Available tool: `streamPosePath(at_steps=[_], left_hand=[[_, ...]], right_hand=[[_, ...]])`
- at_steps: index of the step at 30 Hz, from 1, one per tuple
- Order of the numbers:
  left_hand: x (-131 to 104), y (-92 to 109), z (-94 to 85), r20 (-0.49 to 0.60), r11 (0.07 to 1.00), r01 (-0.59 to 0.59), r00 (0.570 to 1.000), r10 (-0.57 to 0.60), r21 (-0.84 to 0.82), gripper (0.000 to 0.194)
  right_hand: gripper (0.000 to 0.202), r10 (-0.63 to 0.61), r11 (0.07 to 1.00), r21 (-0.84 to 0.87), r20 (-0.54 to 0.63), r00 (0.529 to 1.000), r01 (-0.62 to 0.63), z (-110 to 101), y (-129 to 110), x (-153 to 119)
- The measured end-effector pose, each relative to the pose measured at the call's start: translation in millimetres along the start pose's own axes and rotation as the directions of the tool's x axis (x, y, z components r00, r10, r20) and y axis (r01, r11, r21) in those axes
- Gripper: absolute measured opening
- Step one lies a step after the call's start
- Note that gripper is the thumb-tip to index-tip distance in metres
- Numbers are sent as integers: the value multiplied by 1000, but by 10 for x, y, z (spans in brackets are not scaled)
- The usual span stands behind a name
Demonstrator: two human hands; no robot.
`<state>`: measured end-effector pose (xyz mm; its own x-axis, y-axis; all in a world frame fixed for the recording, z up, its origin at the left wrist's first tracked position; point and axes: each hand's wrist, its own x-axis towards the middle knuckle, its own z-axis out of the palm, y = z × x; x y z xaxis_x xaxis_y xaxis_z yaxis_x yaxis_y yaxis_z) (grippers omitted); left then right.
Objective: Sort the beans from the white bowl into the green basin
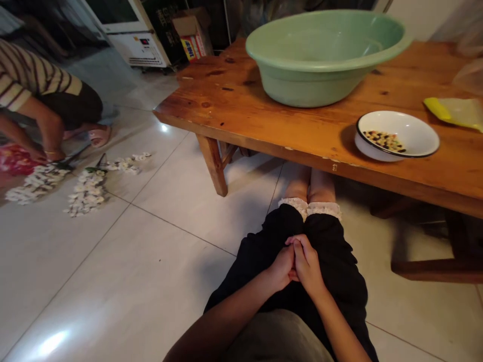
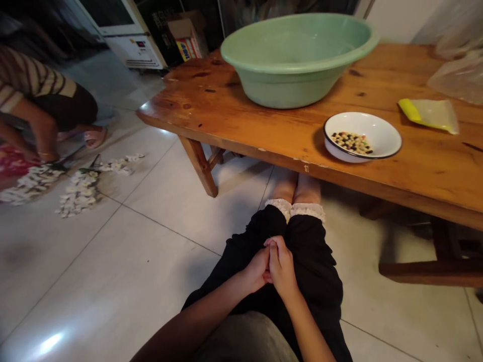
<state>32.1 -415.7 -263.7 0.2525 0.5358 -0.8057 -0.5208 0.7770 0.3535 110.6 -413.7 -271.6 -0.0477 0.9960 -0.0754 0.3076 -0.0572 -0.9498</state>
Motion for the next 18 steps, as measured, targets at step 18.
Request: streamPosePath(at_steps=[18], left_hand=[[38,-14,-8,38,996,20,999,-16,-88,28]], right_hand=[[26,-8,1000,-14,-7,1000,8,-29,30,5]])
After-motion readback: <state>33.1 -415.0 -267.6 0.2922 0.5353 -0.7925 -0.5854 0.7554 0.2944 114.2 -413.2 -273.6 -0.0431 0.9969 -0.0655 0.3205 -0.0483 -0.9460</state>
